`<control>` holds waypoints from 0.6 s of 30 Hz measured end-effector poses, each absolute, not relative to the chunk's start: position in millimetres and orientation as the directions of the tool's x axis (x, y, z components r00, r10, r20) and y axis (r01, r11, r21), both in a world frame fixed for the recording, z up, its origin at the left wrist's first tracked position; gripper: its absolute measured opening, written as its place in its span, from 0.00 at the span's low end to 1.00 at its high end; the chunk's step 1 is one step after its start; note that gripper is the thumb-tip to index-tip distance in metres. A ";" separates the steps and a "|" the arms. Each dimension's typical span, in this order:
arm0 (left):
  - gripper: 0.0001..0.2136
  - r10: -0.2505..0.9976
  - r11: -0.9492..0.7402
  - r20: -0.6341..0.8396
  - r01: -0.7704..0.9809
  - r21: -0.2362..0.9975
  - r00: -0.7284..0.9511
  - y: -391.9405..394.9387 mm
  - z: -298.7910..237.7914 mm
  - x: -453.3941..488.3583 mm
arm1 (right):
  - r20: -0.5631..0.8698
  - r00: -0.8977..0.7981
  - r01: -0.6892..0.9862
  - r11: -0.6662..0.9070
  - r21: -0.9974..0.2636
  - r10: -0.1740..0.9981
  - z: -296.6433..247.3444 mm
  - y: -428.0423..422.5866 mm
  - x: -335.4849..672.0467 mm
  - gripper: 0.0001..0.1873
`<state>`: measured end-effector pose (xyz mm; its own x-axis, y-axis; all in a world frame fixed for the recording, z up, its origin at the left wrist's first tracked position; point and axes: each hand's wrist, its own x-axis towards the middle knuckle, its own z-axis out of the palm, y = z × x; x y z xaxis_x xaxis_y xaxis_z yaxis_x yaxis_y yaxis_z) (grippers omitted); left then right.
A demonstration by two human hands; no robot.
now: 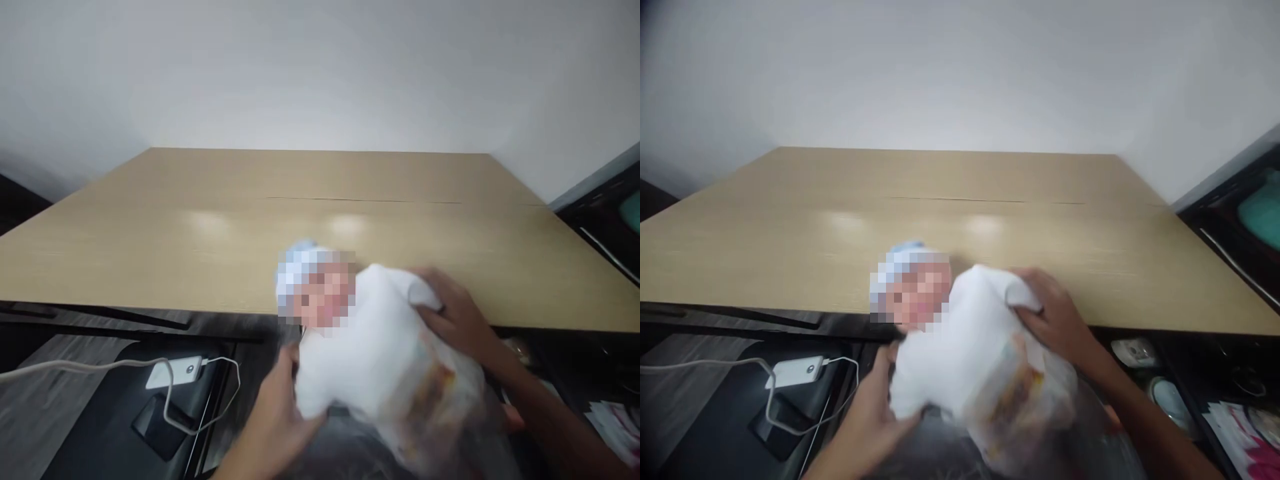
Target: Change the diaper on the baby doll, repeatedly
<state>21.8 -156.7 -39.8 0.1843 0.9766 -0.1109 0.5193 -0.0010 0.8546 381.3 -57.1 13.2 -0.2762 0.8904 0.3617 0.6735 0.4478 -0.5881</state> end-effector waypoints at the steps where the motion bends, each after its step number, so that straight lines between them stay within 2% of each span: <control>1: 0.22 0.957 0.049 -0.188 0.515 0.856 0.220 -184.3 -55.5 21.0 | 0.322 -0.313 0.669 0.448 -0.593 0.893 10.0 -83.9 380.0 0.20; 4: 0.29 0.928 0.154 -0.319 0.583 0.798 0.191 -239.7 -95.4 10.3 | 0.175 -0.345 0.710 0.378 -0.594 0.922 -16.7 -148.5 369.2 0.21; 6: 0.28 0.901 0.189 -0.394 0.653 0.733 0.181 -256.0 -109.5 -0.7 | 0.086 -0.323 0.743 0.309 -0.594 0.942 -47.0 -174.0 359.5 0.22; 9: 0.21 0.868 0.124 -0.435 0.745 0.655 0.238 -263.8 -113.2 -15.9 | -0.020 -0.276 0.770 0.209 -0.603 0.961 -100.4 -187.6 349.1 0.23; 11: 0.21 0.854 0.036 -0.426 0.784 0.620 0.298 -267.6 -111.3 -23.9 | -0.078 -0.294 0.758 0.183 -0.626 0.953 -130.9 -188.2 348.5 0.22; 14: 0.24 0.834 -0.046 -0.417 0.799 0.599 0.361 -278.2 -110.5 -35.4 | -0.053 -0.293 0.709 0.179 -0.682 0.955 -153.8 -192.6 356.7 0.24; 18: 0.26 0.839 -0.093 -0.402 0.826 0.557 0.366 -294.2 -110.7 -51.6 | 0.016 -0.201 0.618 0.139 -0.774 0.979 -144.5 -218.6 369.2 0.24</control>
<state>-51.6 -294.2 -110.7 0.3660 0.8392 -0.4021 0.8256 -0.0933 0.5566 369.2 -218.6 -144.5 -0.2009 0.9795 0.0157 0.6181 0.1392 -0.7737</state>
